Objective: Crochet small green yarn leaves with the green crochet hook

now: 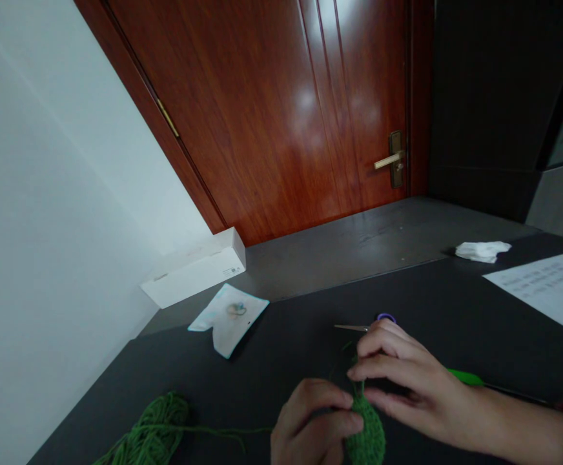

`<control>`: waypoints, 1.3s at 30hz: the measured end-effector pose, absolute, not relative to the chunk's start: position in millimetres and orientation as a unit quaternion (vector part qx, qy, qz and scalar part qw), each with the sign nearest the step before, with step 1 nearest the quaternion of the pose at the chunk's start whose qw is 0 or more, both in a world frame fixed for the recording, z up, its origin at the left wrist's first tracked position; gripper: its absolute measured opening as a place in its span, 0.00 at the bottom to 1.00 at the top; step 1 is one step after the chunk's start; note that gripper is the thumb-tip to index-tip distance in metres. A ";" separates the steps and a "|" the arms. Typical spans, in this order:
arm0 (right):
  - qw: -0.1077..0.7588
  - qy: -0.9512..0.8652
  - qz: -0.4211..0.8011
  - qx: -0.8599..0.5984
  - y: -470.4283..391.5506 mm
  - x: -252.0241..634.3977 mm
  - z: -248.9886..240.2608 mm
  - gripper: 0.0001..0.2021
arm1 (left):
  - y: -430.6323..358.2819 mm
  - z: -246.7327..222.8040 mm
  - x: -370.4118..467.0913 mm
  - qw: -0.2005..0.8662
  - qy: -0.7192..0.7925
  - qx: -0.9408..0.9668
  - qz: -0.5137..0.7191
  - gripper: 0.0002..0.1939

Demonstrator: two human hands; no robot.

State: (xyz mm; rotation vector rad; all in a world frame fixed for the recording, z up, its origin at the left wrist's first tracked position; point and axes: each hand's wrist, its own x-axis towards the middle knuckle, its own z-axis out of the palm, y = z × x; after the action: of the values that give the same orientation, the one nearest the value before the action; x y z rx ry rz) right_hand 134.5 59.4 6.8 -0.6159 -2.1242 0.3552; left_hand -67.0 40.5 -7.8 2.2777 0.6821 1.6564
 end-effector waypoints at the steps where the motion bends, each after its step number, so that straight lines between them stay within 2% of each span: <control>1: 0.432 -0.854 0.149 -0.248 60.1 134.4 7.1 0.11 | 41.1 -8.0 -66.8 0.144 0.236 0.774 0.569 0.09; 4: 0.420 -0.850 0.186 -0.255 60.7 131.7 8.6 0.06 | 41.8 -5.2 -64.3 0.232 0.260 0.751 0.561 0.09; 9: 0.422 -0.745 0.429 -0.287 64.1 121.6 3.6 0.02 | 43.1 3.9 -57.1 0.410 0.355 0.617 0.570 0.04; 12: 0.398 -0.687 0.527 -0.304 69.7 117.1 -6.3 0.06 | 49.1 2.5 -58.2 0.511 0.423 0.463 0.588 0.05; 16: 0.351 -0.625 0.625 -0.307 76.1 115.2 -19.2 0.10 | 59.8 -3.6 -65.5 0.553 0.450 0.375 0.592 0.08; 19: 0.336 -0.604 0.650 -0.314 80.1 116.4 -25.4 0.11 | 63.6 -2.8 -68.3 0.577 0.449 0.328 0.598 0.10; 28: 0.306 -0.656 0.568 -0.392 93.8 124.3 -26.7 0.17 | 68.1 0.2 -68.9 0.590 0.444 0.245 0.628 0.11; 33: 0.294 -0.729 0.372 -0.493 110.8 153.9 -17.5 0.07 | 74.1 -0.9 -77.8 0.547 0.443 0.246 0.666 0.12; 36: 0.268 -0.753 0.244 -0.550 118.2 168.7 -19.3 0.08 | 75.5 0.6 -81.1 0.535 0.435 0.239 0.683 0.11; 39: 0.222 -0.775 0.178 -0.564 118.8 171.4 -23.5 0.08 | 75.5 2.0 -82.3 0.537 0.423 0.225 0.694 0.11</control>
State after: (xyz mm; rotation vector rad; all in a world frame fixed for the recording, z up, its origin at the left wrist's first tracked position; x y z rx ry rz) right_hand 171.4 118.8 -23.5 -1.5593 -2.1403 0.4913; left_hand -82.3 75.5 2.0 0.5364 1.0073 1.6516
